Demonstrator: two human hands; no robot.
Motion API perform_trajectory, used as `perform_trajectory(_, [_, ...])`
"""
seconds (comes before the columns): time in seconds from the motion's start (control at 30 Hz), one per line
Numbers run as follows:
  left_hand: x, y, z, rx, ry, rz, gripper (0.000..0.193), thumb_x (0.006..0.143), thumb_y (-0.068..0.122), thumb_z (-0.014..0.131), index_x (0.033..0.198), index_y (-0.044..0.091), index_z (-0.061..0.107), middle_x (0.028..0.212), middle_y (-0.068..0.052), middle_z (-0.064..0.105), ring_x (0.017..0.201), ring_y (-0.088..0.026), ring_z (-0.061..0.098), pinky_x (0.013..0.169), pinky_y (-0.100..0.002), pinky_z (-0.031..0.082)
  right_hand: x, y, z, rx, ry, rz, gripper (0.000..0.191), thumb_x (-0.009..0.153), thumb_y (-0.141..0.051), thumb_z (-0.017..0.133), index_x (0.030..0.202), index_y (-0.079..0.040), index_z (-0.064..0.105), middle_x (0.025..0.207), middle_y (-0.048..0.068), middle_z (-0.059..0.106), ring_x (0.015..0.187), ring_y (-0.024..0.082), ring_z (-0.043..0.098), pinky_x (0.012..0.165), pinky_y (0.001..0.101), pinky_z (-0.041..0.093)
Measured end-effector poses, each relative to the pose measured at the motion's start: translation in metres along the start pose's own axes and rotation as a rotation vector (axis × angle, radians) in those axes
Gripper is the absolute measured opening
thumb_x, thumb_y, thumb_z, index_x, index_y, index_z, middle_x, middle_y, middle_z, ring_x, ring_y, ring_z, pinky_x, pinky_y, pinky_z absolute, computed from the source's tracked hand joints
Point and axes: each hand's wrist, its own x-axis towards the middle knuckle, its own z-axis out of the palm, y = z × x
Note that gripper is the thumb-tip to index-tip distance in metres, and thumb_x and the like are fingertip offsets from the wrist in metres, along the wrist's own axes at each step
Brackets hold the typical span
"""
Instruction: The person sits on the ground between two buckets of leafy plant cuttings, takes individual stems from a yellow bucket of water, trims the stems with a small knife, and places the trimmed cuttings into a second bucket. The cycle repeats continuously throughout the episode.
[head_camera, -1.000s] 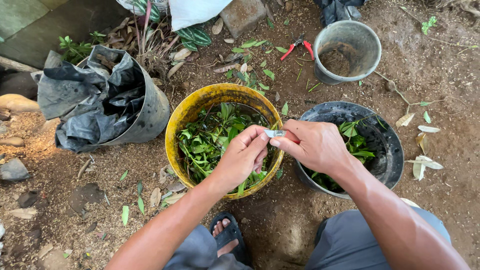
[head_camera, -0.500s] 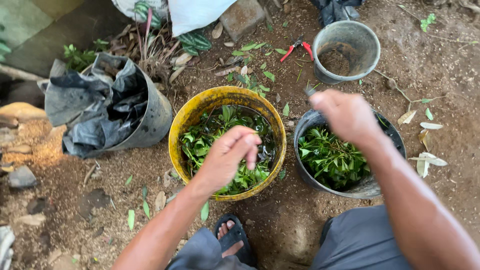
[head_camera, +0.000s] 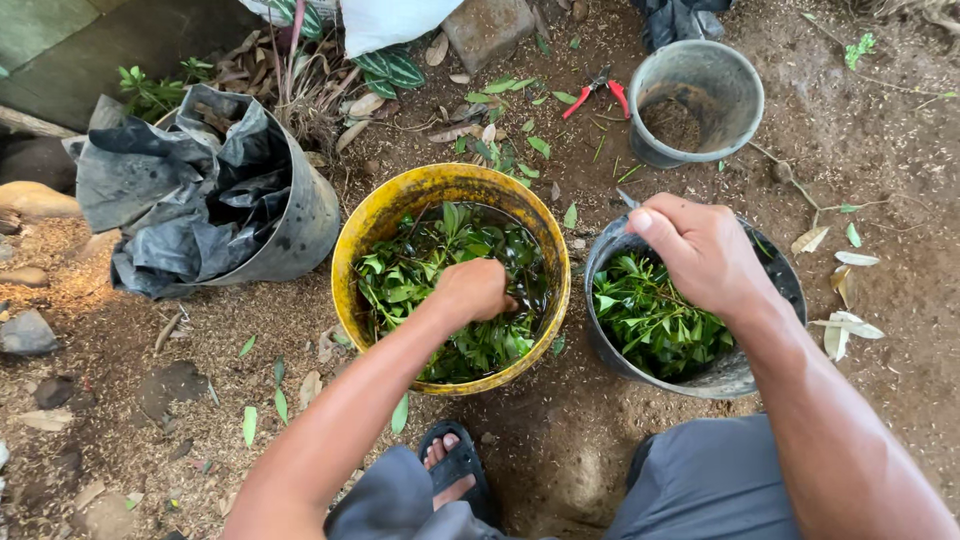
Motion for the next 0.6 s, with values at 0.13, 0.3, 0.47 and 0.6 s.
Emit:
perform_trajectory(0.13, [0.015, 0.01, 0.019, 0.035, 0.16, -0.035, 0.015, 0.083, 0.011, 0.066, 0.09, 0.007, 0.078, 0.1, -0.018, 0.076, 0.095, -0.036, 0.073, 0.084, -0.047, 0.058, -0.001, -0.004, -0.001, -0.027, -0.014, -0.029, 0.04, 0.103, -0.041, 0.055, 0.098, -0.003, 0.068, 0.067, 0.015, 0.059, 0.058, 0.025, 0.056, 0.061, 0.0388, 0.048])
perform_trajectory(0.3, [0.002, -0.009, -0.008, -0.051, 0.105, -0.179, 0.021, 0.079, 0.023, 0.076, 0.085, 0.003, 0.076, 0.09, -0.017, 0.074, 0.086, -0.033, 0.073, 0.078, -0.045, 0.058, -0.002, -0.005, -0.005, 0.001, -0.019, -0.044, 0.039, 0.102, -0.041, 0.056, 0.098, -0.004, 0.068, 0.069, 0.014, 0.061, 0.059, 0.025, 0.059, 0.061, 0.0394, 0.049])
perform_trajectory(0.47, [-0.043, -0.026, -0.044, -0.405, 0.194, -0.114, 0.019, 0.077, 0.023, 0.074, 0.081, 0.004, 0.073, 0.077, -0.016, 0.074, 0.074, -0.031, 0.072, 0.072, -0.042, 0.056, -0.004, -0.011, -0.003, -0.002, -0.027, -0.066, 0.039, 0.102, -0.039, 0.055, 0.096, -0.003, 0.067, 0.07, 0.016, 0.061, 0.061, 0.03, 0.059, 0.063, 0.0402, 0.049])
perform_trajectory(0.6, [-0.059, -0.032, -0.053, -0.567, 0.152, -0.156, 0.021, 0.08, 0.022, 0.074, 0.081, 0.002, 0.071, 0.075, -0.018, 0.072, 0.074, -0.031, 0.07, 0.07, -0.044, 0.056, -0.007, -0.017, 0.003, -0.019, -0.059, -0.089, 0.038, 0.102, -0.039, 0.055, 0.096, -0.003, 0.066, 0.071, 0.017, 0.061, 0.062, 0.033, 0.06, 0.062, 0.0414, 0.048])
